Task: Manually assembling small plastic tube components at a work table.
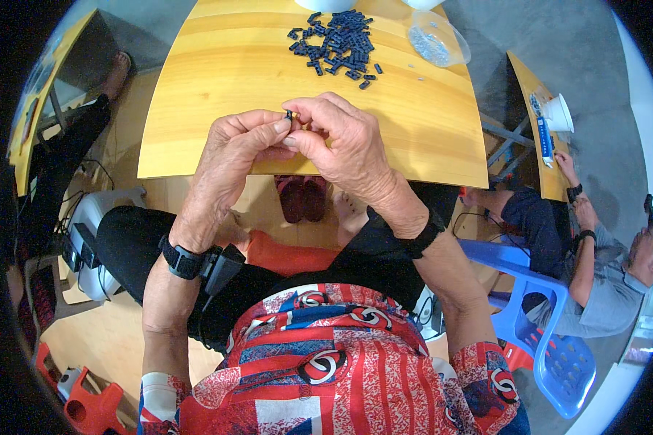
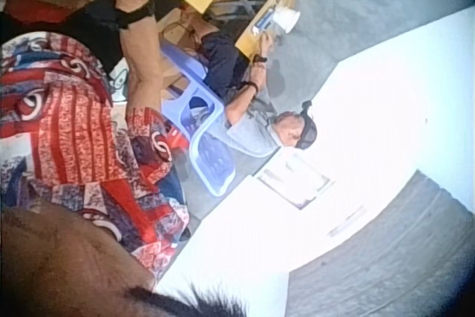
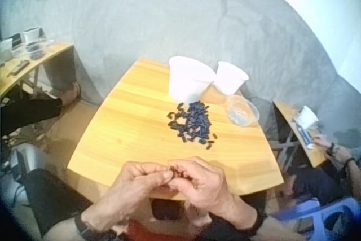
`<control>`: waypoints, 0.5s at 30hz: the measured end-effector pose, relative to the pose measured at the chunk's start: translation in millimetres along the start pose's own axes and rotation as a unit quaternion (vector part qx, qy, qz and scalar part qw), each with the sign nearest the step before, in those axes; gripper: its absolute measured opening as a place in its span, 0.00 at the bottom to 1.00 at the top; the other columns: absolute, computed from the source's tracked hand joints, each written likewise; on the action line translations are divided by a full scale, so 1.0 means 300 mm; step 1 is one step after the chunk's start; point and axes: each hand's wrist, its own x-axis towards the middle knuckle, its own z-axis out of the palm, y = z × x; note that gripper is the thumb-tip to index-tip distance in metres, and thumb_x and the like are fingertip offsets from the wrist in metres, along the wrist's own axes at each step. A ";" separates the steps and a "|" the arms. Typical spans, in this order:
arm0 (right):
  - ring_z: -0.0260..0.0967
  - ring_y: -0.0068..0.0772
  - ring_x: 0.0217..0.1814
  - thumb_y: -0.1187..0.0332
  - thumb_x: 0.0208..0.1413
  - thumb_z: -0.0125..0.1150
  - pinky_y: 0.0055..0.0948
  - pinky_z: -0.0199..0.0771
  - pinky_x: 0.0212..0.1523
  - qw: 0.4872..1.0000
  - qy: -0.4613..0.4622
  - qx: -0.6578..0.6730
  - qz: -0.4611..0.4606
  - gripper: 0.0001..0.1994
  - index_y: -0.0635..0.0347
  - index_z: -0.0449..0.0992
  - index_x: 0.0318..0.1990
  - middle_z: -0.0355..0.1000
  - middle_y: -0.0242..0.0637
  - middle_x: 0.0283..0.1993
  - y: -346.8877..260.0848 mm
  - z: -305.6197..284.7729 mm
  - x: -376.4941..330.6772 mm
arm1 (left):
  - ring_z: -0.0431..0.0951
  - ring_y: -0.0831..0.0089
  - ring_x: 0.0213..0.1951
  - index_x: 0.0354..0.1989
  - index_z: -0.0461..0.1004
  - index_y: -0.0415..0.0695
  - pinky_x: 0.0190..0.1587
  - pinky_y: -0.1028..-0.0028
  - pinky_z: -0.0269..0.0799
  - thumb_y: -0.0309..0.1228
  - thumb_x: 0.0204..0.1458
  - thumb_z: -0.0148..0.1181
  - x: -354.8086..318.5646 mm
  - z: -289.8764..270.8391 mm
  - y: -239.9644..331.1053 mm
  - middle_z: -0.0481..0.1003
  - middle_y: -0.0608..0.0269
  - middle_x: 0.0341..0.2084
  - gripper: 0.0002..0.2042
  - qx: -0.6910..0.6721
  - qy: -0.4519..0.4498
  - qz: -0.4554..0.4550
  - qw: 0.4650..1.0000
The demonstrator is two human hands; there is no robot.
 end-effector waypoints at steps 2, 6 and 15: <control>0.71 0.28 0.27 0.76 0.42 0.66 0.24 0.70 0.27 1.000 -0.006 0.004 0.004 0.16 0.61 0.75 0.42 0.71 0.36 0.30 0.002 -0.002 -0.001 | 0.77 0.81 0.31 0.36 0.79 0.36 0.37 0.81 0.74 0.28 0.55 0.56 0.003 0.001 -0.006 0.78 0.62 0.28 0.08 0.003 0.001 0.002 1.000; 0.72 0.30 0.27 0.75 0.42 0.67 0.26 0.71 0.27 1.000 -0.009 -0.003 0.014 0.18 0.62 0.73 0.44 0.71 0.37 0.31 0.002 -0.008 -0.009 | 0.76 0.81 0.30 0.35 0.79 0.37 0.35 0.81 0.73 0.29 0.54 0.57 0.009 0.001 -0.023 0.78 0.63 0.26 0.08 0.010 0.008 0.005 1.000; 0.70 0.38 0.25 0.68 0.43 0.62 0.33 0.72 0.25 0.954 -0.090 -0.247 -0.141 0.09 0.60 0.68 0.28 0.67 0.38 0.24 -0.009 -0.062 0.018 | 0.69 0.87 0.26 0.31 0.79 0.33 0.26 0.83 0.66 0.28 0.53 0.56 0.006 0.017 -0.020 0.74 0.70 0.20 0.09 0.174 0.002 0.049 0.984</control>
